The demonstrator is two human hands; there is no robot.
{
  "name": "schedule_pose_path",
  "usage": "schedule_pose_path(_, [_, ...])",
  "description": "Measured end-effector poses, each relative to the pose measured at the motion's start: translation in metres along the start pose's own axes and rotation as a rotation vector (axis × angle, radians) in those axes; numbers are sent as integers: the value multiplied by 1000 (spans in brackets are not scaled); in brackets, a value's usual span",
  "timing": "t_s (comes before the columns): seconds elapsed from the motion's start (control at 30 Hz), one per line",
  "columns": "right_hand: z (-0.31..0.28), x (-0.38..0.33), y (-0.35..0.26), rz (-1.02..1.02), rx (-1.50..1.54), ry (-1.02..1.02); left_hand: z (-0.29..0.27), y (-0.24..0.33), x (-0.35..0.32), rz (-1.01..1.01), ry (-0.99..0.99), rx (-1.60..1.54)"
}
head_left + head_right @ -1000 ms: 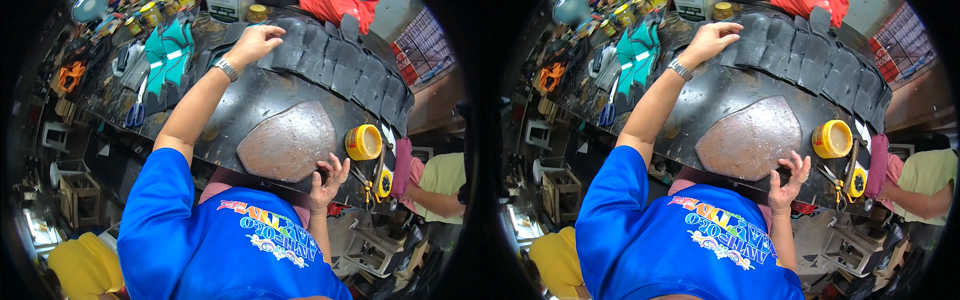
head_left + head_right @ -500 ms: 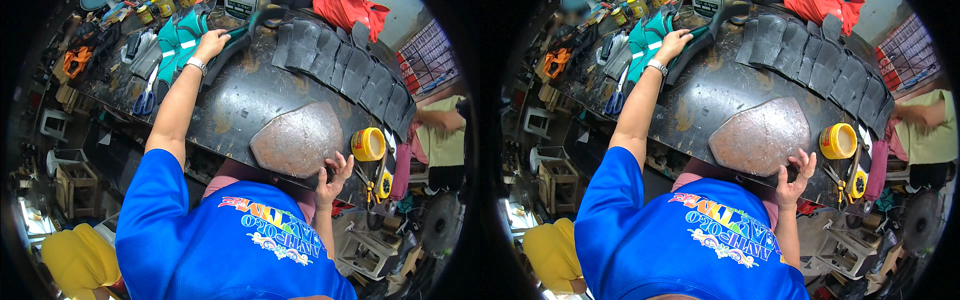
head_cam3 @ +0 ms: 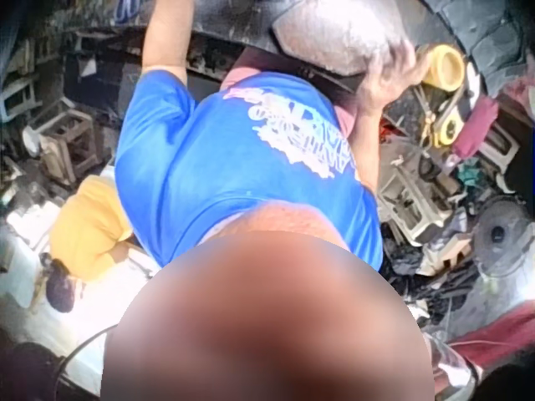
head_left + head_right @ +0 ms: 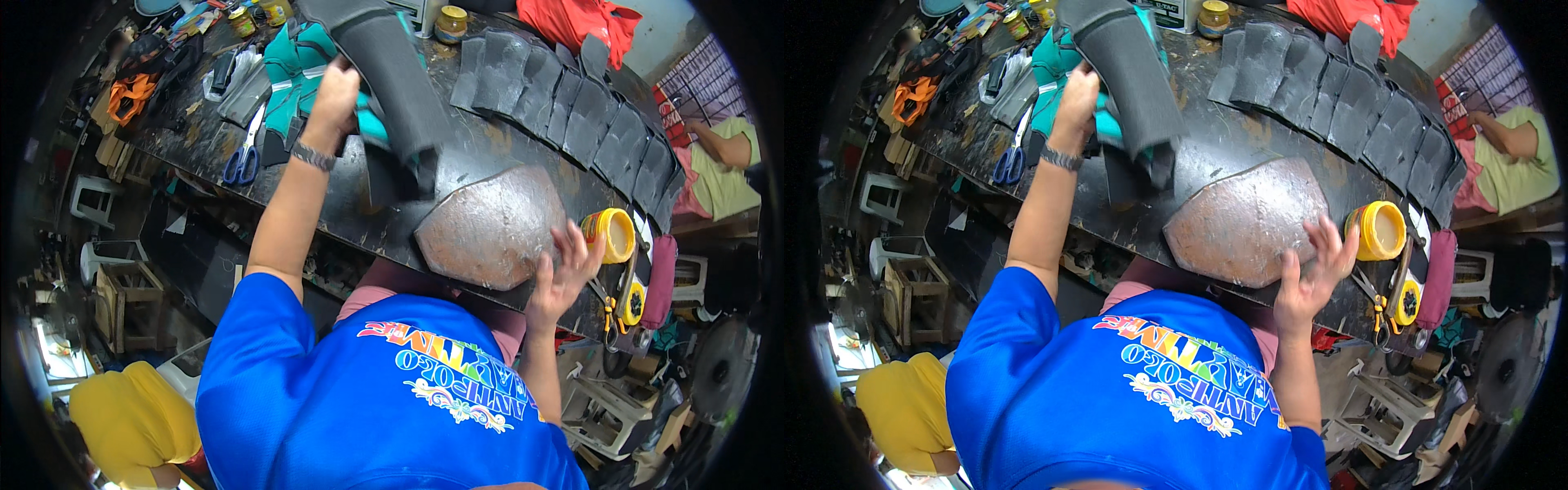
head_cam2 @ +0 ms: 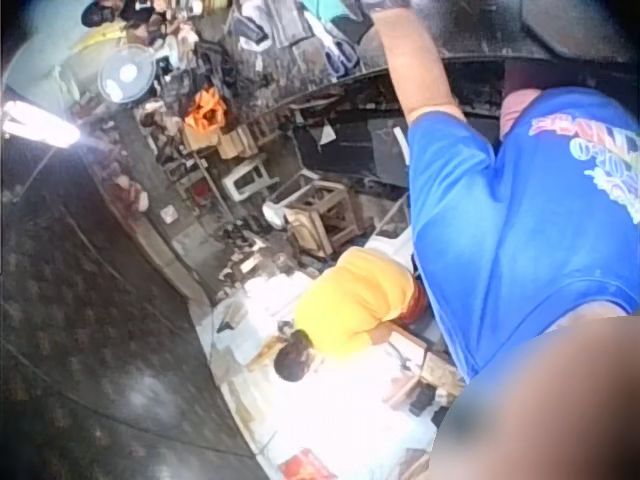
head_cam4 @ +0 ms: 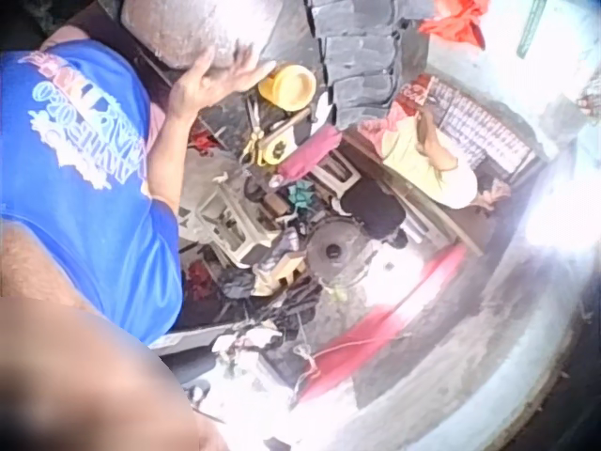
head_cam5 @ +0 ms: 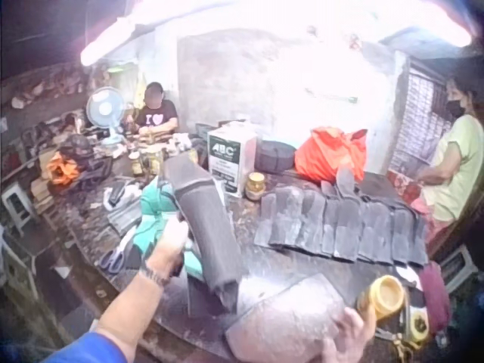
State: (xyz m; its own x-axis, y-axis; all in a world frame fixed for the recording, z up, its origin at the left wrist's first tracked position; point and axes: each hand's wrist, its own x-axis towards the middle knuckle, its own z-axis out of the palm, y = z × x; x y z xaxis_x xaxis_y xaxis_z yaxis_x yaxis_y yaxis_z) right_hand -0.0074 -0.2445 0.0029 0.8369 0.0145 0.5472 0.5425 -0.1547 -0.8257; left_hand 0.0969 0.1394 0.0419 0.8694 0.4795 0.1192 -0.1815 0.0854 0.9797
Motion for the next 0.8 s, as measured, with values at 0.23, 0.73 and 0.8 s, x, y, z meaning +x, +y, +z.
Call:
schedule_pose_path(0.23, [73,63,-24,-29,214,-173,69,-28,-68,277,-251,135])
schedule_pose_path(0.73, [77,129,-14,-369,-266,-3,61,-17,-78,558,-189,481])
schedule_pose_path(0.8, [55,137,-13,-325,-258,105,47,-17,-57,333,-300,186])
